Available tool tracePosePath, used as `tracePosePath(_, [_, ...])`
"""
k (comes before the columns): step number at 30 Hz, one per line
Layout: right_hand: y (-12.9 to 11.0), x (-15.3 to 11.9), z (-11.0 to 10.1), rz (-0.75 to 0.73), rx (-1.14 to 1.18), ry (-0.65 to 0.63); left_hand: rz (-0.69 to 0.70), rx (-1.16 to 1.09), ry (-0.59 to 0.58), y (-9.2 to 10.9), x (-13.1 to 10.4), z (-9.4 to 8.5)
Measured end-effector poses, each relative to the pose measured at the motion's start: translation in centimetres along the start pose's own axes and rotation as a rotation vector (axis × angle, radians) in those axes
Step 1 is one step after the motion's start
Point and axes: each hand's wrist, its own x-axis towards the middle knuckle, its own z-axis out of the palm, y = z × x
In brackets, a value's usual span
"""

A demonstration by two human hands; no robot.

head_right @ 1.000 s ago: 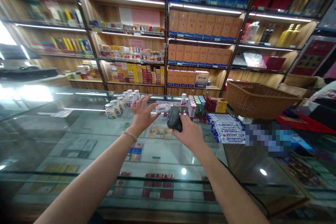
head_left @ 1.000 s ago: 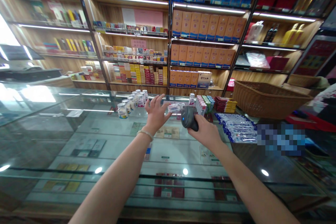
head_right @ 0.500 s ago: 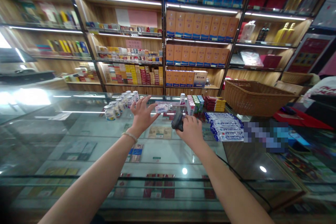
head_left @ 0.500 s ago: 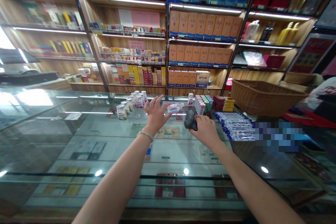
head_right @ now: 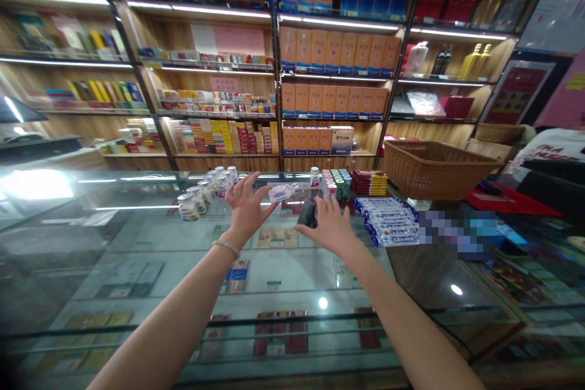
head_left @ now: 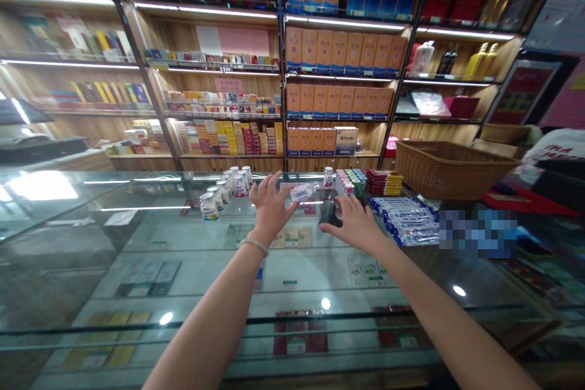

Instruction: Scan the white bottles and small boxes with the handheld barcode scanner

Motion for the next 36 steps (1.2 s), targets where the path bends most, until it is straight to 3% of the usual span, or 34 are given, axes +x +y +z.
tracePosePath(6, [0.6, 6.4, -1.3, -0.205, 0.179, 0.207, -0.025, -0.016, -0.012, 0.5, 0.3, -0.3])
tracePosePath(10, [0.3, 8.7, -0.1, -0.190, 0.280, 0.319, -0.037, -0.021, -0.015, 0.7, 0.4, -0.5])
tracePosePath(15, [0.7, 7.9, 1.8, -0.188, 0.338, 0.394, -0.019, -0.016, -0.029, 0.8, 0.5, -0.5])
tracePosePath(20, [1.7, 7.2, 2.4, -0.173, 0.333, 0.325, -0.012, -0.028, -0.035, 0.8, 0.5, -0.5])
tracePosePath(31, [1.4, 6.6, 2.0, -0.142, 0.310, 0.235, 0.086, -0.060, -0.117, 0.6, 0.5, -0.6])
tracePosePath(36, [1.1, 6.3, 1.6, -0.157, 0.317, 0.267, 0.100, -0.075, -0.143, 0.9, 0.3, -0.4])
